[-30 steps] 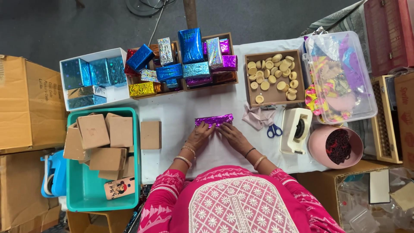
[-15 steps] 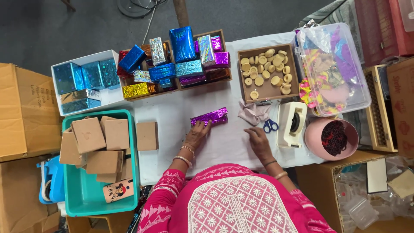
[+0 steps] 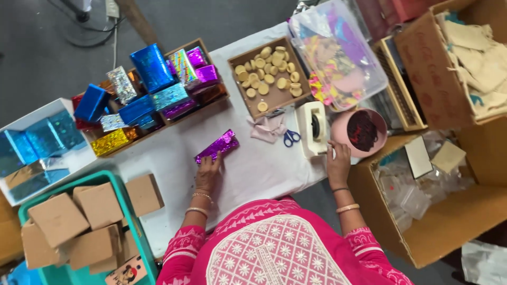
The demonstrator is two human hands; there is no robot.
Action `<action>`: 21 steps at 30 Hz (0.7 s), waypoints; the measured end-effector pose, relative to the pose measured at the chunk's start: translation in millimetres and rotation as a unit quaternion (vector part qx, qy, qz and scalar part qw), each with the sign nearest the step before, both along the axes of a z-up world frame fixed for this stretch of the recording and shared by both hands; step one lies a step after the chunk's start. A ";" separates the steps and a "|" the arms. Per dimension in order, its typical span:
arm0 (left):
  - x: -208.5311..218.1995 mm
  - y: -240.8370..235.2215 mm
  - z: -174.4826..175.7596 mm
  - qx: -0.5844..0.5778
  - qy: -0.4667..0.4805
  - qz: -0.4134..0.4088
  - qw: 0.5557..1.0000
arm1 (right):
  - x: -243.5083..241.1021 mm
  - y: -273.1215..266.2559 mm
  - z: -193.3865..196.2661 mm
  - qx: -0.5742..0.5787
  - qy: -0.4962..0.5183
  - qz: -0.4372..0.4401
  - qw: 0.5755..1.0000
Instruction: The person wipes a small wooden block with a cloth, then retrieves a sheet of shiny purple wrapping paper from a box. They place the wooden block on the paper and fold the paper around it to create a wrapped package.
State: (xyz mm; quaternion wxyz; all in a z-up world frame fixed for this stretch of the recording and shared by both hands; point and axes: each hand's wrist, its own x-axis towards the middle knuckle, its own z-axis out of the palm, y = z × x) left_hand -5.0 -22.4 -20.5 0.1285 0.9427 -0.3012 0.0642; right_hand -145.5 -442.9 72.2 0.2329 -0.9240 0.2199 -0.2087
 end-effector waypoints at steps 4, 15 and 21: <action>1.4 3.2 -12.0 0.001 -0.033 0.011 0.999 | 3.2 -11.0 -11.4 0.022 0.077 -0.029 0.996; 2.7 2.8 -3.9 0.023 0.000 0.012 1.000 | 11.3 -33.4 -44.5 0.127 0.107 -0.016 0.986; 4.1 2.9 -6.3 0.039 0.005 0.010 0.999 | 3.9 -23.1 -27.7 0.126 0.090 0.004 0.988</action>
